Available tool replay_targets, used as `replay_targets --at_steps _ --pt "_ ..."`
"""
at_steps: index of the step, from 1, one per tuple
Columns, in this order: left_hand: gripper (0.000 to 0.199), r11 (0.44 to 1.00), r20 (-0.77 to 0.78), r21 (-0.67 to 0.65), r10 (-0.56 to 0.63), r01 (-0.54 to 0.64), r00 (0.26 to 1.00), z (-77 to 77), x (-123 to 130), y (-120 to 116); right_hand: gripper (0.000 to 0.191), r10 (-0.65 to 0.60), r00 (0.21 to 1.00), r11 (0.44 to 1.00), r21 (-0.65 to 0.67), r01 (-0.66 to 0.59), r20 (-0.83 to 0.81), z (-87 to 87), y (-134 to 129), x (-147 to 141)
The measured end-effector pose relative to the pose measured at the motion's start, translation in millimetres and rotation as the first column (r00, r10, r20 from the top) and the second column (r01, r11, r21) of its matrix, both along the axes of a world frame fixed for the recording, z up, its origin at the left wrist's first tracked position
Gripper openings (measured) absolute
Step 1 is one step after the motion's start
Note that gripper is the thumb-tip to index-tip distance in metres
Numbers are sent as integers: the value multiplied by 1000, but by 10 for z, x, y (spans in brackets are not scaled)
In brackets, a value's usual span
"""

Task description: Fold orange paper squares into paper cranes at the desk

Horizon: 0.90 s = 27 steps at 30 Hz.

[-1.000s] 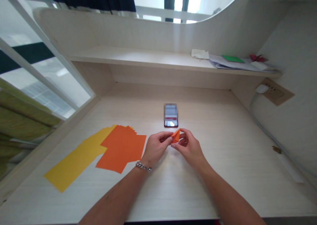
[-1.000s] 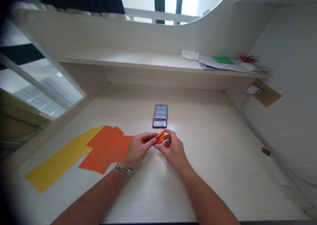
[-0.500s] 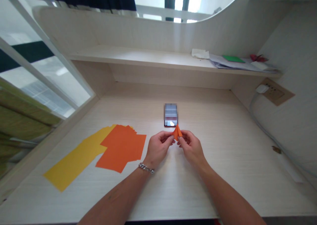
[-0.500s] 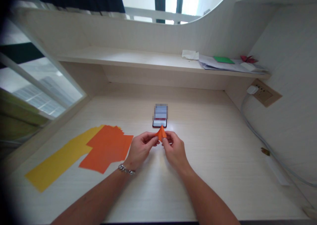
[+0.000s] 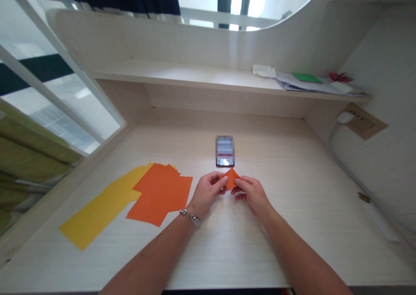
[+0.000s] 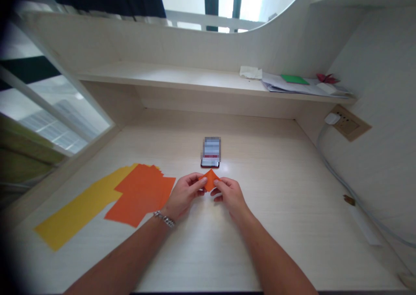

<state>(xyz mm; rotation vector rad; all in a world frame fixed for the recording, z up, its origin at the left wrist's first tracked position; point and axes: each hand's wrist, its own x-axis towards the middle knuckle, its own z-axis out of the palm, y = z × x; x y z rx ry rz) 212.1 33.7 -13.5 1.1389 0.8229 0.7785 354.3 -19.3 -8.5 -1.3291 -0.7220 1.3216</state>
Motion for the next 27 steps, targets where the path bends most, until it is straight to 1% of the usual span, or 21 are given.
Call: replay_targets --at_steps 3,5,8,12,16,21,23,27 --pt "24 999 -19 -2 -50 50 999 8 -8 -8 26 -38 998 998 51 36 47 -5 -8 15" --pt "25 996 -14 -24 -85 85 996 18 -16 -15 25 -41 998 995 92 37 46 -14 -15 32" --pt "26 988 41 -97 -114 118 993 38 -26 -22 21 -10 1000 996 93 13 -23 -25 -22 53" --pt "26 973 110 -190 -111 131 988 53 -24 -21 20 19 997 997 80 -13 -77 -26 -24 58" --pt "24 965 154 -244 -61 98 986 41 -2 -21 18 28 998 994 103 -23 -49 -27 -23 56" --pt "22 950 216 -312 61 10 974 35 24 -36 17 63 998 989 136 -65 25 -29 -21 84" --pt "22 952 240 -307 87 -9 967 38 22 -36 19 84 996 987 136 -88 35 -26 -22 95" --pt "22 963 232 -267 83 -18 969 30 8 -21 22 99 994 988 117 -103 33 -11 -29 94"
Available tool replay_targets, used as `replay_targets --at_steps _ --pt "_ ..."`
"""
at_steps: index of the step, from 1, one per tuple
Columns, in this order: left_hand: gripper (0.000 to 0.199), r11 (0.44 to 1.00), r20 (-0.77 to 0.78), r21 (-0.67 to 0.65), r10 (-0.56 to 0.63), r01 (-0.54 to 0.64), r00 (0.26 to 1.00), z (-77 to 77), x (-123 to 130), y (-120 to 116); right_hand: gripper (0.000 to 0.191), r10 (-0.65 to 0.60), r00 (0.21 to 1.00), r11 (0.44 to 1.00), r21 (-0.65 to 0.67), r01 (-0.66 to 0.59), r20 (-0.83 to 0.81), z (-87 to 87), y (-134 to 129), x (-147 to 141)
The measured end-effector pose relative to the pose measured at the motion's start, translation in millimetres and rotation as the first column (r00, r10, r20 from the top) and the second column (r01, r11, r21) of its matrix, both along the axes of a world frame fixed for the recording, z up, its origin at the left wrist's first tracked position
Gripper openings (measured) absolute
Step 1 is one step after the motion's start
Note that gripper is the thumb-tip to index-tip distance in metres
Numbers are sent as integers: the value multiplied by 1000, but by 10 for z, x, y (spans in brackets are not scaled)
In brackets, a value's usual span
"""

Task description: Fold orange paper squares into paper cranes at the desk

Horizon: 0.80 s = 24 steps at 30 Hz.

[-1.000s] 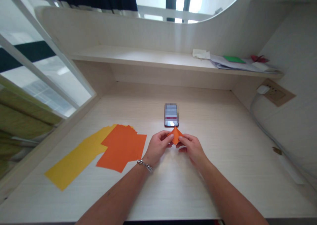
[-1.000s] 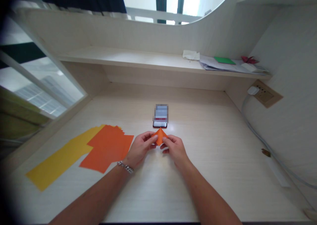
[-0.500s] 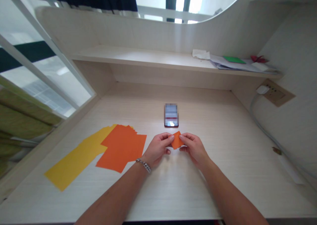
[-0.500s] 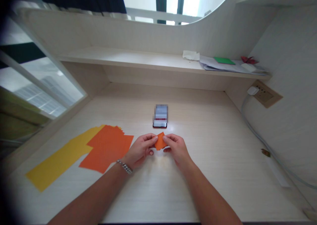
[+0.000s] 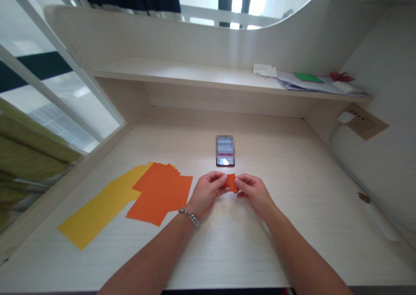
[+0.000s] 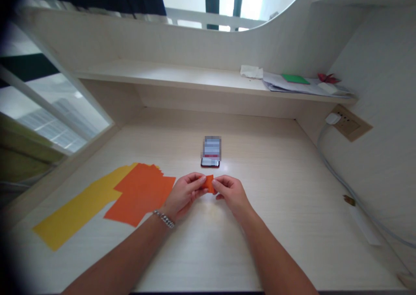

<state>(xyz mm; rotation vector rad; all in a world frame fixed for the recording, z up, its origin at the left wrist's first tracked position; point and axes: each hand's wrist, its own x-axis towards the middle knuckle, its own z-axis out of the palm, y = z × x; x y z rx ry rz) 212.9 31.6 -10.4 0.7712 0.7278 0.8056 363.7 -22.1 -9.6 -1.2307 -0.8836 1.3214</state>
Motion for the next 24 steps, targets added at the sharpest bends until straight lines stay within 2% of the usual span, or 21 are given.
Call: replay_targets --at_steps 11,24 --pt "21 997 2 37 -65 65 998 10 -8 -2 26 35 993 997 -62 -43 -113 46 -24 6" --pt "19 992 37 18 -125 124 991 56 -34 -26 25 139 960 980 -108 -170 -243 63 -56 42"
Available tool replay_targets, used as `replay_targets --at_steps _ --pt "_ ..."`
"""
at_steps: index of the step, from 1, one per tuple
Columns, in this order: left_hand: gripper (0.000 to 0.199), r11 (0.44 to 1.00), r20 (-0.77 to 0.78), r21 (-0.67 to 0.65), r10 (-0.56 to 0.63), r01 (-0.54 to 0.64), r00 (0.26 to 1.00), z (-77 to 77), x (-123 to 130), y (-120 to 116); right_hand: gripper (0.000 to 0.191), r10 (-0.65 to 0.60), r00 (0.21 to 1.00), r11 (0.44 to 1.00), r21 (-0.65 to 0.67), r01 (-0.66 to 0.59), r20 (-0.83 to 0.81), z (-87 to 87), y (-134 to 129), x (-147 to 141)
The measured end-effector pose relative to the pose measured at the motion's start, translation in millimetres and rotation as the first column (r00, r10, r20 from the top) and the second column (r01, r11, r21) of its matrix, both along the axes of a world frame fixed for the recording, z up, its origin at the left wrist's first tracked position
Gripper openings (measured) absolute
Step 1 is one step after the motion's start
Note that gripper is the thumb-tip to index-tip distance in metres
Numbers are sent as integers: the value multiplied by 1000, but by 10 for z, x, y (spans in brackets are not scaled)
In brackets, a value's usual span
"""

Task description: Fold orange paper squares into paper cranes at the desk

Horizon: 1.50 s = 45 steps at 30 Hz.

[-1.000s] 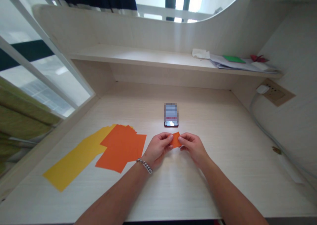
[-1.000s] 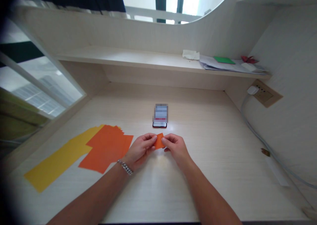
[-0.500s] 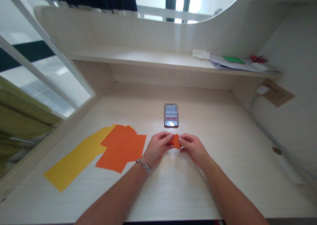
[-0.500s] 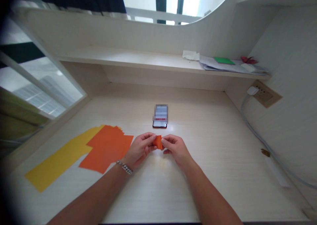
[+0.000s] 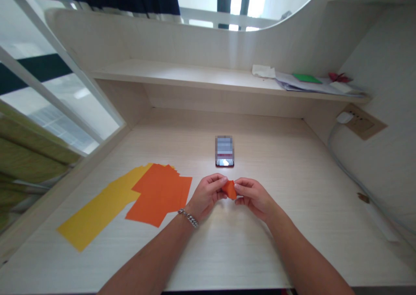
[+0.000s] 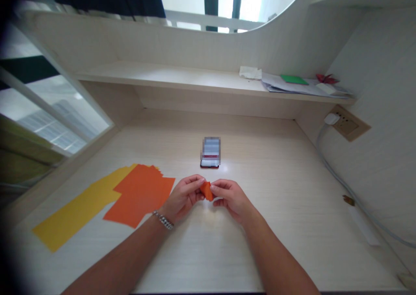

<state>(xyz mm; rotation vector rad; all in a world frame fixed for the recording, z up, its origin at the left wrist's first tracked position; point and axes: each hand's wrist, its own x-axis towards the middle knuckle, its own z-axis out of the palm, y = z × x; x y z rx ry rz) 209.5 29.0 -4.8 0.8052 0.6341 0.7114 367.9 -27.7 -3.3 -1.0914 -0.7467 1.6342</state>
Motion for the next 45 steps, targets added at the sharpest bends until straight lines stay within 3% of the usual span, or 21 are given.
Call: replay_targets --at_steps 26,30,35,39,45 --pt "20 988 -58 72 -130 134 990 2 -49 45 22 115 991 992 35 -117 67 -6 -28 15" --pt "21 991 -86 96 -85 93 993 -16 -42 64 21 -6 976 989 148 -27 218 -13 -28 -47" --pt "24 979 -193 205 45 -5 980 -56 -8 88 24 -273 801 914 404 42 533 22 -53 -146" --pt "23 936 -255 353 86 10 963 -60 14 68 25 -297 746 906 423 22 596 38 -56 -156" --pt "24 916 -253 401 95 15 963 -10 8 48 22 -241 823 924 380 34 514 11 -18 -105"
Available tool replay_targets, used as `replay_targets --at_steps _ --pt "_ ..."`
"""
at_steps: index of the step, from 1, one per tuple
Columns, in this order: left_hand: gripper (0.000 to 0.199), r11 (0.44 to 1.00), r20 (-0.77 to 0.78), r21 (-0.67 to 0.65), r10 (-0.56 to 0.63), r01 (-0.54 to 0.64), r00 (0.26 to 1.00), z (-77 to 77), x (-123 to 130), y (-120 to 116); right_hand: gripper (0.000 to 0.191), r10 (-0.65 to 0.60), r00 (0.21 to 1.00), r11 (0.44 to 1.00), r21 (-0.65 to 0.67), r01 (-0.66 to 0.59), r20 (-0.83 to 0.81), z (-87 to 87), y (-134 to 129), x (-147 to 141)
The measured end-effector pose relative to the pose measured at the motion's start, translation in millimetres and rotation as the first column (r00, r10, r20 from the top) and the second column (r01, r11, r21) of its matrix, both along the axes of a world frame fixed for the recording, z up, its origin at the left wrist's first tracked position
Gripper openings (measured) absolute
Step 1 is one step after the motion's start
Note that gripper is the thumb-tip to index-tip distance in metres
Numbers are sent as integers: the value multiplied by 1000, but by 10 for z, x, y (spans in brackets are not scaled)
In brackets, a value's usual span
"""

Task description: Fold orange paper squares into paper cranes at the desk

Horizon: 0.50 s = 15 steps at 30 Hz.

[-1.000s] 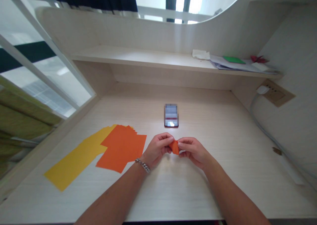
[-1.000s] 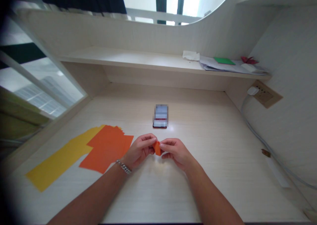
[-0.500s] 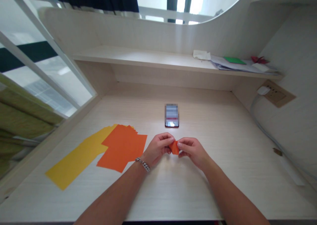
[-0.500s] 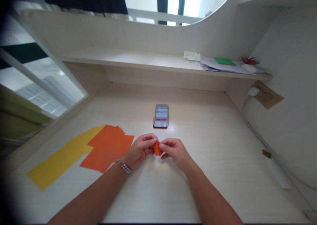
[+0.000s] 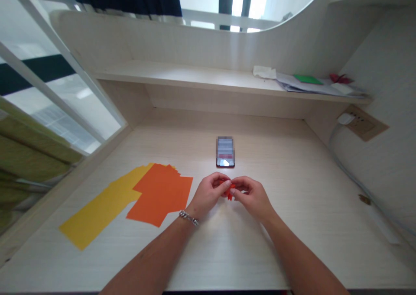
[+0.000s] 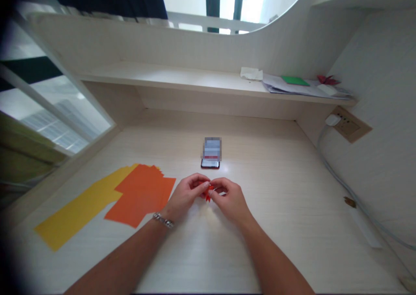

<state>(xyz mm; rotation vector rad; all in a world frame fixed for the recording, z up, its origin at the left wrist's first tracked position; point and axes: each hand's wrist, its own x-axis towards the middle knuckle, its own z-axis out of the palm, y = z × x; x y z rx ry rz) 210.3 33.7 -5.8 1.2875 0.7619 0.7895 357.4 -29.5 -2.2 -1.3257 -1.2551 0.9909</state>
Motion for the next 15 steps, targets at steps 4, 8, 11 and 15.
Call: replay_targets --at_steps 4,8,11,15 --pt "26 1000 8 -13 -25 25 1000 41 -7 -4 21 0 1000 1000 -12 -1 -20 9 2 13" --pt "26 999 5 11 -50 50 999 57 -7 -21 18 -8 1000 1000 13 8 26 28 -13 -4" --pt "26 997 -2 14 -74 74 997 53 -16 -23 19 -4 999 1000 15 4 41 19 -13 0" --pt "23 991 -5 -13 -136 136 991 42 -44 -1 20 58 998 998 -17 -58 -5 -29 5 47"
